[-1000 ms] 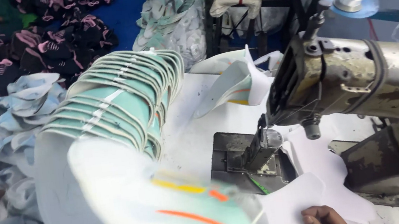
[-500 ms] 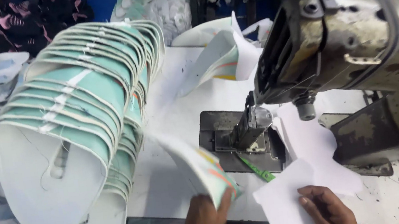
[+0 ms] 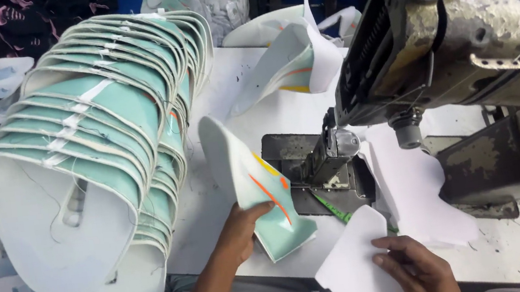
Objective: Stitching fabric components to form a shoe upper using an industrial sewing machine.
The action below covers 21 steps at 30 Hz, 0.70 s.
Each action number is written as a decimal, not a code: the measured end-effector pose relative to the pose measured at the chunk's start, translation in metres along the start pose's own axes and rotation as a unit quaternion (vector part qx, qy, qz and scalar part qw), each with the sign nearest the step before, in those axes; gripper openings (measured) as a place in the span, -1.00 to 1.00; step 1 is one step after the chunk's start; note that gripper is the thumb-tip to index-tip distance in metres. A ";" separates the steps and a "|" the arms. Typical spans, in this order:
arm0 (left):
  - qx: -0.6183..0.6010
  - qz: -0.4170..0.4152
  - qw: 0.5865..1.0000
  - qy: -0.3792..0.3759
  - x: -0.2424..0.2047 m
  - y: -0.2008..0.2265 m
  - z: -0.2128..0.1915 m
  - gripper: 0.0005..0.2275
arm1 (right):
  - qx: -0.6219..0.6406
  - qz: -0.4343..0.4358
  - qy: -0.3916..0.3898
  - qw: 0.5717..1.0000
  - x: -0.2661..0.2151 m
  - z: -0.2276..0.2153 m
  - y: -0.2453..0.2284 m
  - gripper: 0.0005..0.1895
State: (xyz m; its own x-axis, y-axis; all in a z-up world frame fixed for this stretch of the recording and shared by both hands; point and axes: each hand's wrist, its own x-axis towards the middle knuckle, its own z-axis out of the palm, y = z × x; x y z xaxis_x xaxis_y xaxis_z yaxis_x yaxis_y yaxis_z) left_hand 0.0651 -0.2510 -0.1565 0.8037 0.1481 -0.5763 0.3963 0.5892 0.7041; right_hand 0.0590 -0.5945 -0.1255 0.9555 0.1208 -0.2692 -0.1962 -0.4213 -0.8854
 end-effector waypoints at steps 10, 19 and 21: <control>-0.191 0.152 0.969 -0.042 -0.085 -0.002 0.035 -0.43 | -0.023 -0.124 -0.069 0.990 -0.015 -0.010 -0.012 -0.69; -0.105 0.076 0.981 -0.142 -0.117 -0.002 0.047 -0.52 | -0.085 -0.406 -0.059 0.908 -0.033 0.009 -0.058 -0.78; 0.159 0.317 0.919 -0.175 -0.123 -0.003 0.039 -0.67 | -0.096 -0.445 -0.013 0.890 -0.035 0.017 -0.074 -0.77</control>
State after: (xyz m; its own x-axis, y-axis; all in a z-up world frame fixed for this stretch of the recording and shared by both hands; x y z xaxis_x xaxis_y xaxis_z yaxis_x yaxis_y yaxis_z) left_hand -0.0173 -0.3023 -0.0719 0.9892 0.0845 0.1201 -0.1351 0.2018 0.9701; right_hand 0.0362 -0.5521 -0.0570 0.7071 0.5040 0.4959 0.6802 -0.2935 -0.6717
